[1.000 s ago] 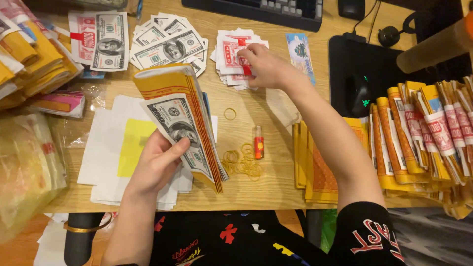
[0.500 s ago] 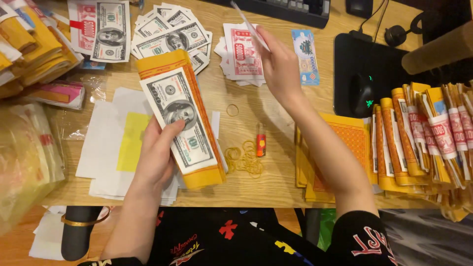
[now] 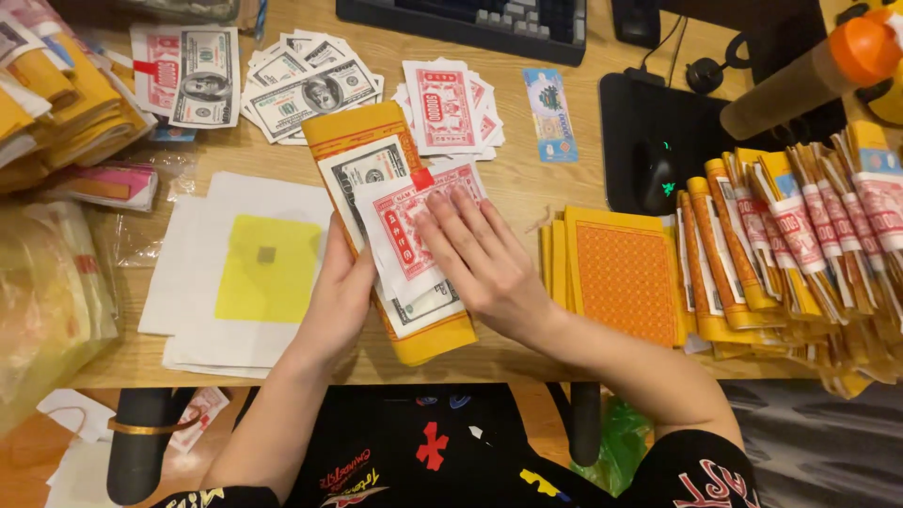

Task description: Bundling ritual paper money by placing notes on yellow sheets and folding them

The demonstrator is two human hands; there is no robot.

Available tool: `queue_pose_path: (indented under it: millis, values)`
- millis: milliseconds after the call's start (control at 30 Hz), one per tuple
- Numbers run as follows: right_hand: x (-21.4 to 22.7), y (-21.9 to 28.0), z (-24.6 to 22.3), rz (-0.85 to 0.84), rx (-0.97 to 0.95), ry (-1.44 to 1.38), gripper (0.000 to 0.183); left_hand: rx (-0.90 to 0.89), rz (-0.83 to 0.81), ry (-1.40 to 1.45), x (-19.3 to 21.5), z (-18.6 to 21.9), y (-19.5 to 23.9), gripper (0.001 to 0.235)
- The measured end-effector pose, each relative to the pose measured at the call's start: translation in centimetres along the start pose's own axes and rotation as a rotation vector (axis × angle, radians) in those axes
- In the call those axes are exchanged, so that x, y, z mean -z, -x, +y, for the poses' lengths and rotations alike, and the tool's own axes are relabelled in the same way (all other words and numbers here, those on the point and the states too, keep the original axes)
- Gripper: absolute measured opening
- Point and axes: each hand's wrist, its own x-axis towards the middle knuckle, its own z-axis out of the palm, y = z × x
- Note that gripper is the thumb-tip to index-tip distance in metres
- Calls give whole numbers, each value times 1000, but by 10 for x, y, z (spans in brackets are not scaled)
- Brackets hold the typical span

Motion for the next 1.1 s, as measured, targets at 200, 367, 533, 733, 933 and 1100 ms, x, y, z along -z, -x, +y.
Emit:
queue_pose_path:
  millis: [200, 367, 533, 733, 933, 1100]
  values:
    - [12, 7, -2, -82, 34, -23, 35, -3, -32, 87, -6, 2, 5, 57]
    - [36, 7, 0, -143, -418, -914, 49, -30, 74, 137, 3, -21, 9, 49]
    - [6, 17, -28, 56, -621, -711, 45, -80, -10, 109, -15, -17, 19, 39]
    - [-35, 50, -44, 132, -698, -688, 41, -73, -197, -92, -8, -12, 20, 41]
    - [-21, 48, 8, -117, -624, -907, 43, -61, -180, -72, 10, -27, 7, 39]
    - [-32, 60, 37, -429, -392, -630, 20, -31, 48, 280, 70, -34, 4, 35]
